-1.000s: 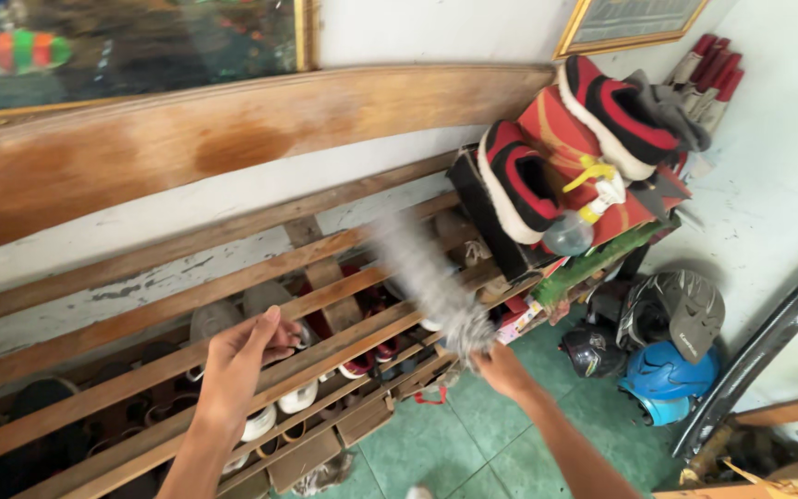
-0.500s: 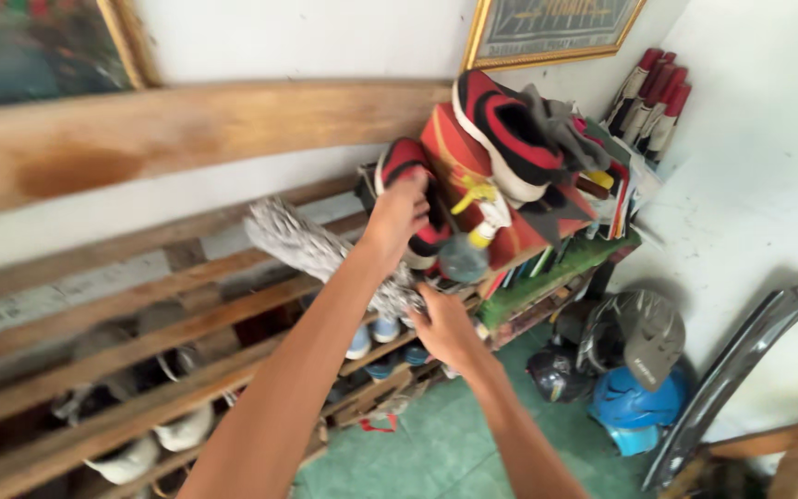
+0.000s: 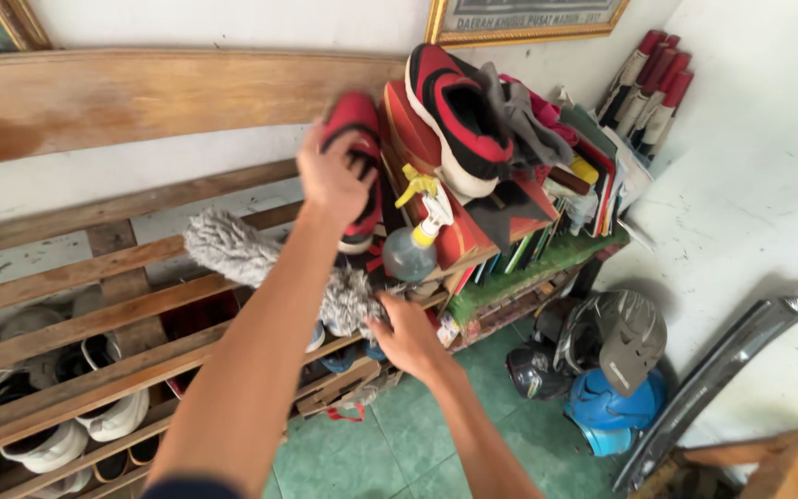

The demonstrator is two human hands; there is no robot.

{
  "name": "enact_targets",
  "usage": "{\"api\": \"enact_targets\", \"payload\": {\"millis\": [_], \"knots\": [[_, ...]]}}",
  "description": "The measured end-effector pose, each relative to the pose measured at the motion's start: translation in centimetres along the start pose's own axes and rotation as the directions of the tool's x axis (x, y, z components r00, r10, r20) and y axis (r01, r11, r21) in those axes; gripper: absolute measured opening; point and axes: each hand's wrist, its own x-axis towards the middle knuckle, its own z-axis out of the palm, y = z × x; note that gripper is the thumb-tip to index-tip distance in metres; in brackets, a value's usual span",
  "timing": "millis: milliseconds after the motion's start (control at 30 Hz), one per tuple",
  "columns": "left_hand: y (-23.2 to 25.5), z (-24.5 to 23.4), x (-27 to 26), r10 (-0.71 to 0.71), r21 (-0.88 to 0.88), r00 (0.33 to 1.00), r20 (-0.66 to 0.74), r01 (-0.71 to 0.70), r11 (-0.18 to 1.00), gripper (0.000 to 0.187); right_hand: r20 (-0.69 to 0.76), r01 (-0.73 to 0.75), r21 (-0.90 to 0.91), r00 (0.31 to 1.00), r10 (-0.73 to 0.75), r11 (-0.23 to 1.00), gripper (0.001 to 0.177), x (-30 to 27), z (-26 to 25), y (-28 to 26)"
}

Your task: The person removes several pairs of shoes from a wooden shoe rack and places them on the floor. They then use a spray bottle to apply liquid to the rack and wipe the shelves with a duster. Finally, the person wipes a pair of red sneakers with the duster.

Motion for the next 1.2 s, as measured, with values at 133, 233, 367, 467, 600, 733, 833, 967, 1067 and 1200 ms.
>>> {"api": "enact_targets", "payload": {"millis": [133, 233, 367, 467, 600, 733, 833, 967, 1067, 1200], "knots": [[7.2, -1.0, -6.3, 0.216, 0.013, 0.938, 0.27, -0.228, 0.973, 0.069, -0.02, 0.093, 0.082, 0.996, -0.092, 0.992, 0.037, -0.4, 2.3, 3.1], [13.8, -3.1, -12.6, 0.419, 0.196, 0.875, 0.244, -0.467, 0.862, 0.041, 0.13, 0.275, 0.211, 0.943, -0.305, 0.938, 0.05, -0.4, 4.6, 5.5], [20.3, -7.8, -22.3, 0.642, 0.657, 0.767, 0.019, -0.493, 0.57, 0.022, 0.298, -0.147, 0.017, 0.945, 0.136, 0.989, 0.038, 0.0, 8.4, 6.8], [23.3, -12.9, -29.8, 0.739, 0.825, 0.668, 0.093, -0.467, 0.319, 0.024, 0.099, -0.183, 0.039, 0.979, 0.178, 0.982, 0.035, 0.3, 10.6, 5.3], [25.7, -19.6, -37.8, 0.78, 0.873, 0.626, 0.01, -0.386, 0.298, 0.03, 0.053, -0.253, 0.412, 0.966, 0.255, 0.875, 0.032, -0.7, 15.3, -1.3], [25.8, -24.7, -44.0, 0.747, 0.848, 0.65, -0.142, -0.309, 0.43, 0.048, 0.014, 0.078, 0.323, 0.996, -0.087, 0.943, 0.029, -4.2, 22.5, -9.9], [25.9, -27.8, -48.4, 0.598, 0.637, 0.702, -0.386, -0.266, 0.723, 0.054, 0.232, 0.505, 0.189, 0.81, -0.538, 0.842, 0.028, -5.4, 26.8, -13.6], [26.1, -31.5, -54.3, 0.701, 0.795, 0.712, -0.034, -0.406, 0.451, 0.036, 0.081, 0.187, 0.158, 0.976, -0.202, 0.97, 0.03, -5.8, 32.0, -14.5], [26.5, -33.2, -57.1, 0.745, 0.852, 0.665, 0.057, -0.421, 0.31, 0.032, 0.049, 0.293, 0.146, 0.952, -0.303, 0.945, 0.028, -7.8, 34.9, -14.0], [27.2, -34.3, -59.2, 0.786, 0.85, 0.619, -0.002, -0.413, 0.327, 0.016, 0.242, 0.248, 0.091, 0.934, -0.264, 0.964, 0.02, -10.4, 38.0, -13.9]]}}
